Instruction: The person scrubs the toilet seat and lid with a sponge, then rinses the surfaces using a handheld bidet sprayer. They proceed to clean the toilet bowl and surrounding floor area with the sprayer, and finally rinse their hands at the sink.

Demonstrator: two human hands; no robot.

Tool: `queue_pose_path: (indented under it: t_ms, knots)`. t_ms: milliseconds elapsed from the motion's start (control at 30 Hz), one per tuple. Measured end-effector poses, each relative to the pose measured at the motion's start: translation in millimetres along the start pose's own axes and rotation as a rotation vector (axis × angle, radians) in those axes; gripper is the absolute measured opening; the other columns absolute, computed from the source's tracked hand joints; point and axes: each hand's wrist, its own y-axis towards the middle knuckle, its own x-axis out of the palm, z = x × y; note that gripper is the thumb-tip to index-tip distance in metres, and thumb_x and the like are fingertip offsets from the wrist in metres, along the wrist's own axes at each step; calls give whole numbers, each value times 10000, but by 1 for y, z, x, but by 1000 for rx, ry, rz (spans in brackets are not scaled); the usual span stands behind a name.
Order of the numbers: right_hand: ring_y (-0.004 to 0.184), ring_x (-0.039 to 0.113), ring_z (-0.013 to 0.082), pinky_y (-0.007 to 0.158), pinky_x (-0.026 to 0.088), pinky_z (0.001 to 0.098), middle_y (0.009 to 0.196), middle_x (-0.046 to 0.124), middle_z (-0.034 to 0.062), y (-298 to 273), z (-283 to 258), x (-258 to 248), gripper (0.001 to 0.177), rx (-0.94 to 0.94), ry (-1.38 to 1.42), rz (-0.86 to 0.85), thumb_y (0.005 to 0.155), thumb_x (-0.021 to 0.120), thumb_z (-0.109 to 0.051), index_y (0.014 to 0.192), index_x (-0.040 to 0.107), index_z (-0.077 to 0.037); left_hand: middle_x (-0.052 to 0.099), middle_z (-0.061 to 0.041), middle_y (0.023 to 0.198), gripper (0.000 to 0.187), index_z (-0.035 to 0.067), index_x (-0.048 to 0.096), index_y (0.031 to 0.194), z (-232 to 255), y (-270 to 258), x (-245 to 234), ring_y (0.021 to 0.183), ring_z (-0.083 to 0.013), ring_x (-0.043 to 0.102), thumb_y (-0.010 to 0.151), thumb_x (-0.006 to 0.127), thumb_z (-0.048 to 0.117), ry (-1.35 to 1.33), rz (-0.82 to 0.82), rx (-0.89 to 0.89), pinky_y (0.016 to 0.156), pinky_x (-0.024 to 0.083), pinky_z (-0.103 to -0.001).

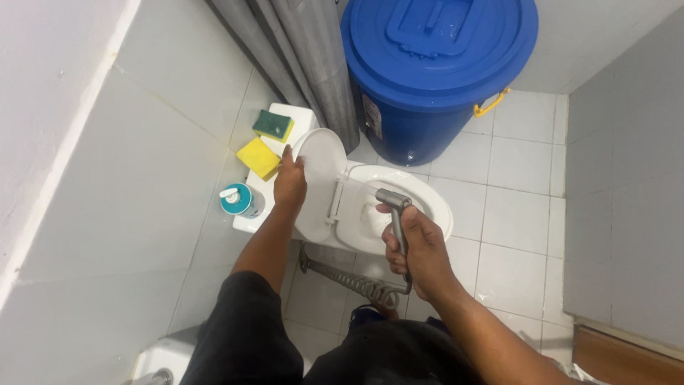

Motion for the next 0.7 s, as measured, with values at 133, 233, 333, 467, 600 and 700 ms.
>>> queue_pose_path:
  t_ms: [133,233,333,467,600,700]
  knots:
    - [470,409,44,396,339,197,665,506,-21,-2,5,1,622,-2,-10,-23,992,428,-578,1272,603,-51,384,-252,1571,387,63,611,1306,11,-19,-13,1228,-427,599,930,579,-23,260,8,91,954,558,-443]
    - [468,413,43,391,344,199,658,507,-24,-6,12,0,623,50,-43,7,987,418,-574,1270,603,-51,354,-252,1587,438,62,596,1310,19,-32,-23,1206,-415,612,888,604,-54,296,-47,41,931,567,-438]
    - [457,389,36,385,333,197,653,493,-33,-9,20,-1,632,93,-75,-2,993,407,-577,1264,611,-43,319,-260,1606,457,52,588,1305,19,-50,-31,1219,-428,609,861,625,-52,310,-45,49,908,577,-434]
    - [444,377,39,369,319,209,645,485,-30,-13,33,-3,638,126,-140,-23,988,399,-579,1258,621,-45,264,-275,1633,537,56,560,1358,14,-77,-31,1244,-436,586,836,643,-43,376,-132,-10,893,572,-422]
    - [445,352,35,375,310,210,646,469,-30,-18,47,-10,642,175,-180,-43,989,387,-583,1265,620,-53,257,-273,1623,553,88,561,1380,7,-102,-19,1414,-407,430,842,682,117,492,-184,-53,1045,457,-498]
    - [452,347,34,380,304,209,661,466,-32,-23,55,-15,644,207,-211,-32,988,388,-586,1262,619,-50,196,-299,1630,624,105,541,1406,8,-122,-11,1516,-434,240,825,709,257,563,-233,-99,1098,333,-580]
